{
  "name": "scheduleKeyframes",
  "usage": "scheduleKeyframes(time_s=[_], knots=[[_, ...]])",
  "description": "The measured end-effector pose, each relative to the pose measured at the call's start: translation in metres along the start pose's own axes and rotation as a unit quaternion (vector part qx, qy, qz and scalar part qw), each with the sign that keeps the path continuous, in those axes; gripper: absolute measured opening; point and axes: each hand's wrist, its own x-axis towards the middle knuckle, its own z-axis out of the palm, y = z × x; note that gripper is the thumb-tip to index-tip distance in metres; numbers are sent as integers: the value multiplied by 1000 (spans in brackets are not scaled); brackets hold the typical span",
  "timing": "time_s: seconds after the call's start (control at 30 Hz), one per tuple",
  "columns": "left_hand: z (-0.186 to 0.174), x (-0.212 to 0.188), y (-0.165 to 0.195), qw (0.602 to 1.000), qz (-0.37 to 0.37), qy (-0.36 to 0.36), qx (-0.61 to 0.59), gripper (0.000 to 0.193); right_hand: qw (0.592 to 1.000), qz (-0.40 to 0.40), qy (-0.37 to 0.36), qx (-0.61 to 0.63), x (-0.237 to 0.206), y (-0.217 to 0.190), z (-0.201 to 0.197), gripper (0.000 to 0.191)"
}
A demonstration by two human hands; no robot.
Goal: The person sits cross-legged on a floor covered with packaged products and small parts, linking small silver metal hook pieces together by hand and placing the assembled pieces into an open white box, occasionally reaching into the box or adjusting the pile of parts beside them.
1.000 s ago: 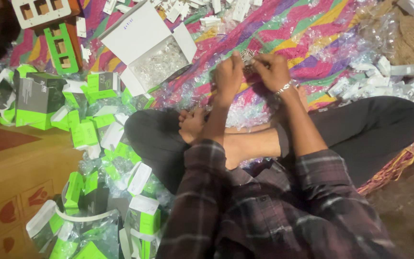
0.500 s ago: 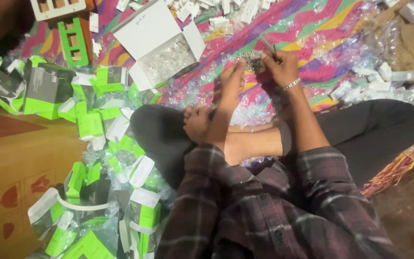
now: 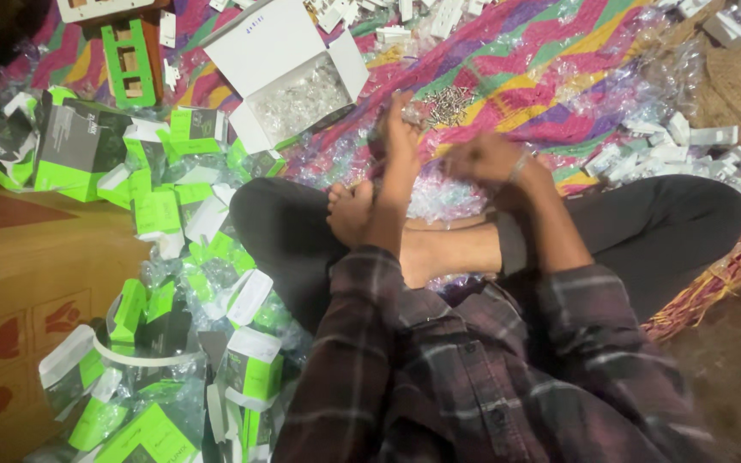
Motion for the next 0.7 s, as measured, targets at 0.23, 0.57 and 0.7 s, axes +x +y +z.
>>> scheduleKeyframes(time_s=[0.23,0.57,0.7], knots=[[6,-5,-10,983,-39,-176,18,45,982,-42,179,48,2,-5,4,21],[4,-13,-19,968,-37,-218,122,33,956,27,291,37,12,-2,14,21],[4,-16,-15,968,-2,-213,133,32,961,-42,254,100,12,-5,12,30]])
